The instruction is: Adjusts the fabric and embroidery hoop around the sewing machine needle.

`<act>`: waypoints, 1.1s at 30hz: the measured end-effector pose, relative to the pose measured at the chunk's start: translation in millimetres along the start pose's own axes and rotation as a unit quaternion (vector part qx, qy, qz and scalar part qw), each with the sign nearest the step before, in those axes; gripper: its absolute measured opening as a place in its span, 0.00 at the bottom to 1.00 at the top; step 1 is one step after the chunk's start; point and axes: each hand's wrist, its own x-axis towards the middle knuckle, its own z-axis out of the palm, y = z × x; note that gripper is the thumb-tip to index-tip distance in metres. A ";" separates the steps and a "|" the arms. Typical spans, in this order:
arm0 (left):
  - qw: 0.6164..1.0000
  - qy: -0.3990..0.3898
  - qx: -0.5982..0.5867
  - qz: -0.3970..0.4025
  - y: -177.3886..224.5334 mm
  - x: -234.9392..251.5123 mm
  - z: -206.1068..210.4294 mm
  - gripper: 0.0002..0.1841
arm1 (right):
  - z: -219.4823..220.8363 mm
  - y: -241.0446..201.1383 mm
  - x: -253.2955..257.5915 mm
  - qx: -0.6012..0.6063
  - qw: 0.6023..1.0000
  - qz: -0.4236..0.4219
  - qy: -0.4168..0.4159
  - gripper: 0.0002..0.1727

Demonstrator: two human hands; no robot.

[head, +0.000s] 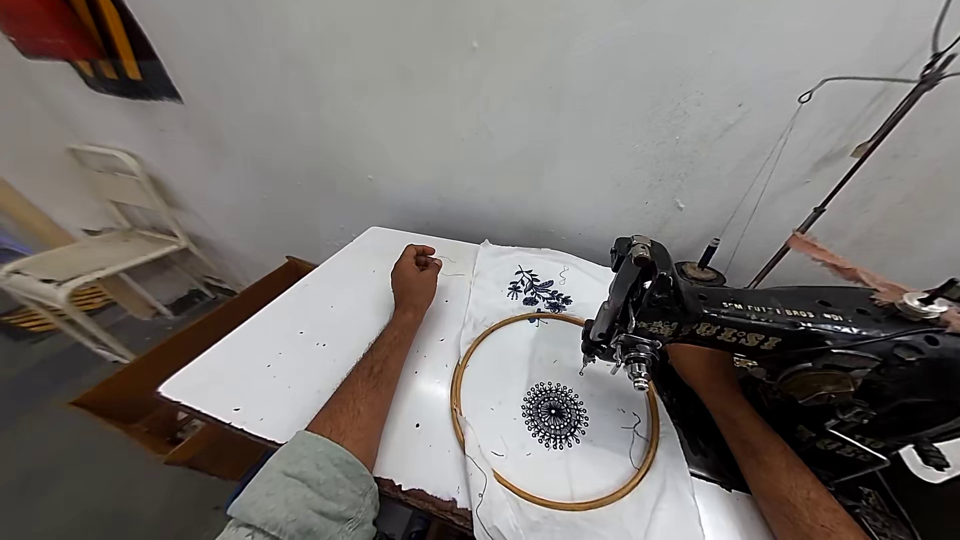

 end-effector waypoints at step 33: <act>0.988 -0.055 0.135 -0.047 7.1 -4.8 5.3 0.15 | -45.3 -36.2 -78.4 -0.219 0.961 -0.107 -0.128 0.20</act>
